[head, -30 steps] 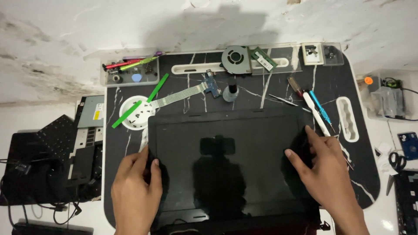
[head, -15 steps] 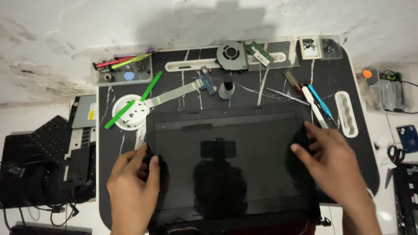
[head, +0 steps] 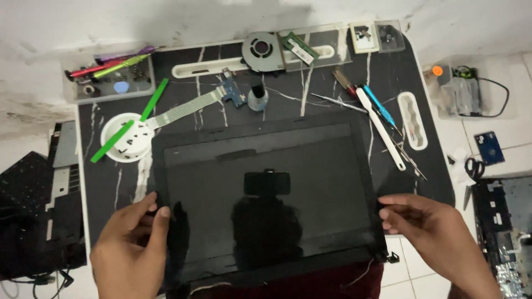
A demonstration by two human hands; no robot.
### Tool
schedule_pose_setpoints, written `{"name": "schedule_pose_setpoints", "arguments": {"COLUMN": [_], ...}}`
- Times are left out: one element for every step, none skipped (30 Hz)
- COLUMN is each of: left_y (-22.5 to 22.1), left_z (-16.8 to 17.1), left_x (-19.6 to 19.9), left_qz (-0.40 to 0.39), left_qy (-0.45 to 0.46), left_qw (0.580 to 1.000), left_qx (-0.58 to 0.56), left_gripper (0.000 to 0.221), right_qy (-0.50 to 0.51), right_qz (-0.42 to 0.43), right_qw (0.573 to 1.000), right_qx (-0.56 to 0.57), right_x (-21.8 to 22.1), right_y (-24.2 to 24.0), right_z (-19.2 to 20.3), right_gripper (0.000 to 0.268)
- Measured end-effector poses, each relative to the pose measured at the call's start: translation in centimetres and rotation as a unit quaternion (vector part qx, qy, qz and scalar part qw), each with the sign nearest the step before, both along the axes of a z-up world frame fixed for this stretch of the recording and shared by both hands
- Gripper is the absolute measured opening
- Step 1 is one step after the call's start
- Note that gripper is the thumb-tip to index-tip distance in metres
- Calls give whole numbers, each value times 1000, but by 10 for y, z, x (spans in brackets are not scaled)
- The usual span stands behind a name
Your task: Positioning and securing a laptop screen onto the chassis during a repair process.
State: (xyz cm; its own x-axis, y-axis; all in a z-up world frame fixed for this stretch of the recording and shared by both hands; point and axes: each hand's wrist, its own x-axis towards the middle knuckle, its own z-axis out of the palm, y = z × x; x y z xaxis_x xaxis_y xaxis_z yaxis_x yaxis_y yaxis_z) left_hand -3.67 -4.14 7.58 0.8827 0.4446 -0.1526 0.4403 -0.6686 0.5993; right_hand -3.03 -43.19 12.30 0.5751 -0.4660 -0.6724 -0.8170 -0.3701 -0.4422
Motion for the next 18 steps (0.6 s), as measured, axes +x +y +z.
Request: {"name": "schedule_pose_setpoints", "arguments": {"left_y": [-3,-4,-6,-7,-8,-9,-10,-11,-13,-14,-16,-18,-19,-21,-24,-28,-28,-29], "left_z": [3,2,2,1,3,5,7,10,12,15,19,22,25,29,34,38,39,40], "left_x": [0,-2,-3,-3,-3,-3,-4,-7,-7,-6,-6,-6,-6,-7,-8,-8,-11,-13], "left_qz": [15,12,13,13,15,15,14,14,38,62,63,79,94,93,107,120,120,133], "left_qy": [34,37,8,-22,-23,-16,-6,-5,-16,-27,-31,3,39,38,43,47,50,40], "left_qw": [999,999,1000,1000,1000,999,999,999,997,992,992,991,989,989,986,983,983,978], "left_qx": [13,12,-1,-15,-14,-28,-42,-41,-72,-102,-102,-106,-110,-109,-119,-128,-128,-153], "left_gripper": [39,39,36,34,34,36,38,38,38,37,37,39,42,42,42,42,42,39], "right_qy": [18,21,8,-4,-5,10,27,27,27,26,23,-5,-30,-30,-22,-14,-12,-15], "right_qz": [22,20,13,6,8,15,21,21,45,69,70,69,67,67,72,78,77,67], "right_qw": [1000,999,1000,999,999,999,998,998,997,996,996,995,993,993,992,991,991,995], "right_qx": [-13,-13,-23,-32,-32,-42,-53,-52,-54,-55,-55,-74,-93,-93,-100,-107,-107,-72], "right_x": [-1,-5,-5,-6,-6,-5,-7,-13,-18,-22,-26,-29,-35,-34,-34,-34,-33,-32], "right_y": [2,5,7,10,13,17,21,15,9,3,5,6,7,10,12,14,9,5], "right_z": [3,4,5,7,11,15,18,13,8,4,1,-1,-5,-4,-2,-1,1,2], "right_gripper": [35,35,35,34,34,42,52,52,60,69,69,71,73,73,74,75,75,65]}}
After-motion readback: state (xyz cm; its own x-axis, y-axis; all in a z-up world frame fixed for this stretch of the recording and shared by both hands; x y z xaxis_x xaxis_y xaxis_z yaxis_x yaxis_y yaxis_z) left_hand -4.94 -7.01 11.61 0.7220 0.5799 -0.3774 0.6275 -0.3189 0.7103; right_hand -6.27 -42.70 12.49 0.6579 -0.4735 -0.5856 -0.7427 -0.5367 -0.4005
